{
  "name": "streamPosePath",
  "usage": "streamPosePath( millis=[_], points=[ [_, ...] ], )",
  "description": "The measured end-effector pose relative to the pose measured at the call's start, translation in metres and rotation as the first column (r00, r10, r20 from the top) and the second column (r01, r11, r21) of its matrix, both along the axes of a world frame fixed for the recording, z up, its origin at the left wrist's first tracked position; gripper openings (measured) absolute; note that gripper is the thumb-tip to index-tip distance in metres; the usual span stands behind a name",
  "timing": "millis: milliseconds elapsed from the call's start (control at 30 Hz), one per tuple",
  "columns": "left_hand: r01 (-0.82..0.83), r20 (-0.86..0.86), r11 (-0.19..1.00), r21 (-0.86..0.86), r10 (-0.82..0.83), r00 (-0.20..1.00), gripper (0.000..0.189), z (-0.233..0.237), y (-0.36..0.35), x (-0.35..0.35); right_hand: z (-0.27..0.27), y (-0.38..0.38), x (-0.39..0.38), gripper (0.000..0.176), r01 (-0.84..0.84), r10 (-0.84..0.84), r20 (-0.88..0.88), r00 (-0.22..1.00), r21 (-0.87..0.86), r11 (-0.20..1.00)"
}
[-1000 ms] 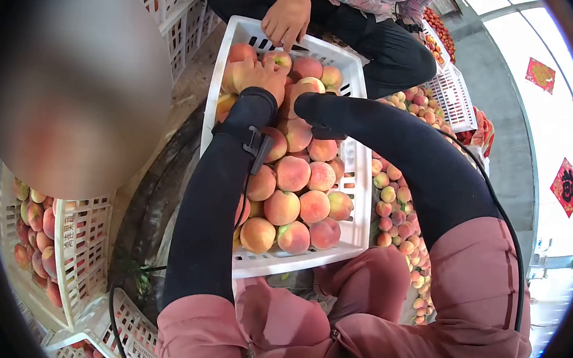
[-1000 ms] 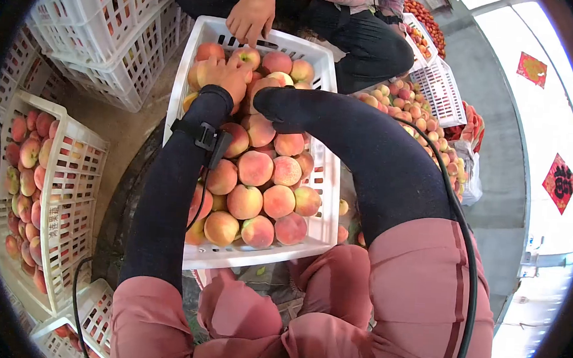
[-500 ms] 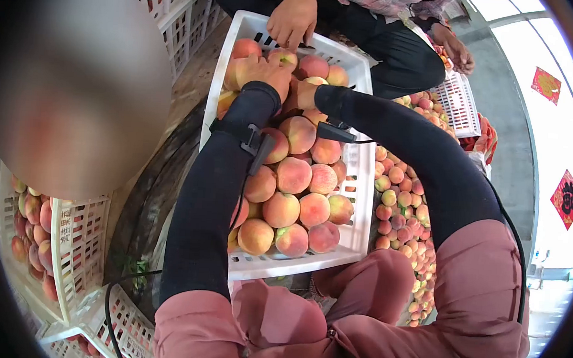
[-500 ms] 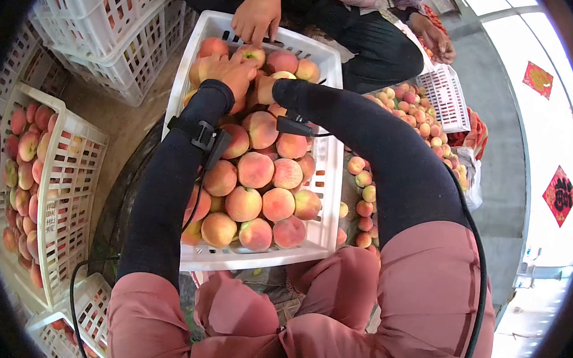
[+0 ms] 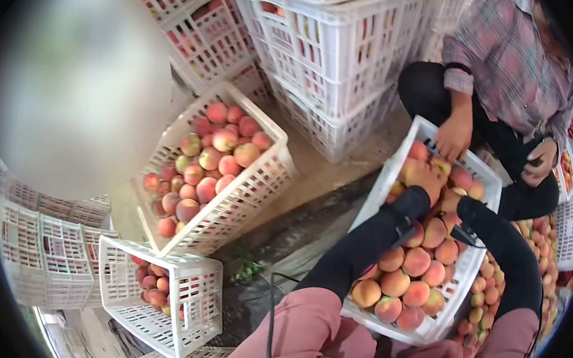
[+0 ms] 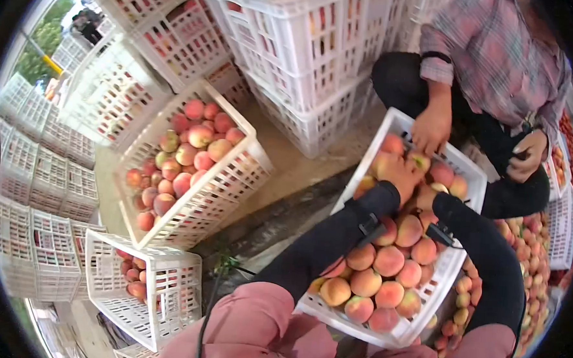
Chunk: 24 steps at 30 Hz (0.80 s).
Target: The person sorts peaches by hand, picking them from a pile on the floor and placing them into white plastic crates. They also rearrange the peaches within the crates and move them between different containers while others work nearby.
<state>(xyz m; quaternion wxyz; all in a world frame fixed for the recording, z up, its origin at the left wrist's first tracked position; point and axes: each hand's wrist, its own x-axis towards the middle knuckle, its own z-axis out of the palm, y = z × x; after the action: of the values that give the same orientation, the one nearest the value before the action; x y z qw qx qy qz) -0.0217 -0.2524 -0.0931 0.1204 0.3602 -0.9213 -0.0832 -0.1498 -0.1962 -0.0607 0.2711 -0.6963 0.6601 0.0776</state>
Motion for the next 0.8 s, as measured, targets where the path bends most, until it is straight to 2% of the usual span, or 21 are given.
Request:
streamPosePath(
  millis=[33,67,100,133,167,200,267,300,333,400,433,467,500,533,567,600,633,667,700,733,800],
  points=[
    [0.043,-0.028,0.999,-0.001,-0.043,0.999,0.038,0.012,0.003,0.007,-0.031,-0.008,-0.024,0.032,-0.272,0.283,-0.197,0.939,0.079,0.959],
    [0.033,-0.018,0.999,-0.01,-0.033,0.999,0.038,0.01,0.002,0.009,-0.064,-0.017,-0.05,0.023,-0.495,0.536,-0.36,0.763,0.207,0.844],
    [0.043,-0.061,0.999,-0.022,-0.044,0.997,0.033,0.006,0.002,0.007,-0.074,-0.022,-0.05,0.038,-0.226,0.284,-0.342,0.896,0.2,0.954],
    [0.054,-0.103,0.998,-0.033,-0.058,0.993,0.03,0.004,0.0,0.007,-0.13,-0.019,-0.129,0.038,-0.234,0.289,-0.335,0.897,0.195,0.953],
    [0.066,-0.114,0.996,-0.058,-0.072,0.991,0.024,0.01,0.001,0.012,-0.18,-0.017,-0.172,0.036,-0.33,0.357,-0.208,0.911,0.153,0.932],
    [0.06,-0.106,0.996,-0.059,-0.066,0.992,0.024,0.013,0.001,0.014,-0.212,-0.038,-0.147,0.034,-0.418,0.426,-0.082,0.901,0.099,0.903],
    [0.086,-0.082,0.996,0.004,-0.085,0.993,0.024,0.015,0.001,0.013,-0.198,-0.013,-0.182,0.033,-0.511,0.531,-0.189,0.826,0.147,0.847],
    [0.084,-0.078,0.996,0.007,-0.083,0.994,0.024,0.012,0.001,0.011,-0.17,-0.01,-0.16,0.032,-0.223,0.273,-0.166,0.948,0.271,0.937],
    [0.078,-0.087,0.996,-0.042,-0.081,0.993,0.023,0.007,0.0,0.008,-0.107,-0.035,-0.069,0.032,0.082,-0.011,-0.18,0.984,0.392,0.916],
    [0.08,-0.101,0.993,-0.081,-0.088,0.991,0.022,-0.001,-0.002,0.005,-0.04,-0.025,-0.019,0.031,-0.019,0.061,-0.115,0.992,0.337,0.941],
    [-0.063,-0.052,0.996,-0.064,0.06,0.997,0.021,-0.005,-0.004,0.0,-0.024,-0.02,-0.015,0.031,-0.105,0.127,-0.06,0.99,0.276,0.955],
    [-0.187,-0.005,0.981,-0.042,0.187,0.982,0.021,-0.012,-0.002,-0.014,-0.086,-0.005,-0.097,0.031,-0.066,0.092,-0.074,0.993,0.304,0.951],
    [-0.425,-0.258,0.859,0.286,0.496,0.829,0.018,-0.058,-0.016,-0.04,-0.121,-0.011,-0.112,0.033,-0.516,0.515,0.053,0.856,0.008,0.857],
    [0.064,-0.051,0.997,-0.038,-0.066,0.997,0.016,-0.006,0.0,-0.007,-0.143,-0.038,-0.101,0.035,-0.788,0.833,0.038,0.552,-0.303,0.536],
    [-0.045,-0.123,0.994,-0.1,0.032,0.992,0.015,-0.061,-0.016,-0.032,-0.157,-0.06,-0.102,0.031,-0.924,0.942,0.2,0.27,0.331,0.194],
    [0.24,0.01,0.971,0.016,-0.24,0.971,0.017,0.036,0.003,0.016,-0.127,-0.018,-0.074,0.031,-0.888,0.896,0.247,0.369,0.379,0.261],
    [0.174,-0.133,0.985,-0.015,-0.175,0.976,0.019,-0.021,-0.012,-0.006,-0.087,-0.019,-0.045,0.022,-0.581,0.586,0.024,0.81,0.17,0.796],
    [0.188,-0.088,0.982,0.027,-0.185,0.979,0.024,-0.01,-0.014,0.0,-0.05,0.008,-0.017,0.016,-0.066,0.051,-0.103,0.993,-0.152,0.986],
    [0.173,-0.004,0.981,-0.088,-0.174,0.985,0.027,-0.01,-0.015,0.002,-0.138,-0.02,-0.067,0.015,-0.443,0.422,-0.327,0.845,0.013,0.897],
    [0.144,0.081,0.988,-0.052,-0.14,0.987,0.029,0.017,-0.007,0.01,-0.115,-0.023,-0.062,0.018,-0.769,0.745,-0.192,0.639,-0.152,0.62],
    [0.154,0.159,0.988,0.0,-0.152,0.976,0.03,0.018,-0.01,0.006,-0.112,0.006,-0.072,0.019,-0.669,0.642,-0.194,0.742,-0.143,0.73]
  ],
)
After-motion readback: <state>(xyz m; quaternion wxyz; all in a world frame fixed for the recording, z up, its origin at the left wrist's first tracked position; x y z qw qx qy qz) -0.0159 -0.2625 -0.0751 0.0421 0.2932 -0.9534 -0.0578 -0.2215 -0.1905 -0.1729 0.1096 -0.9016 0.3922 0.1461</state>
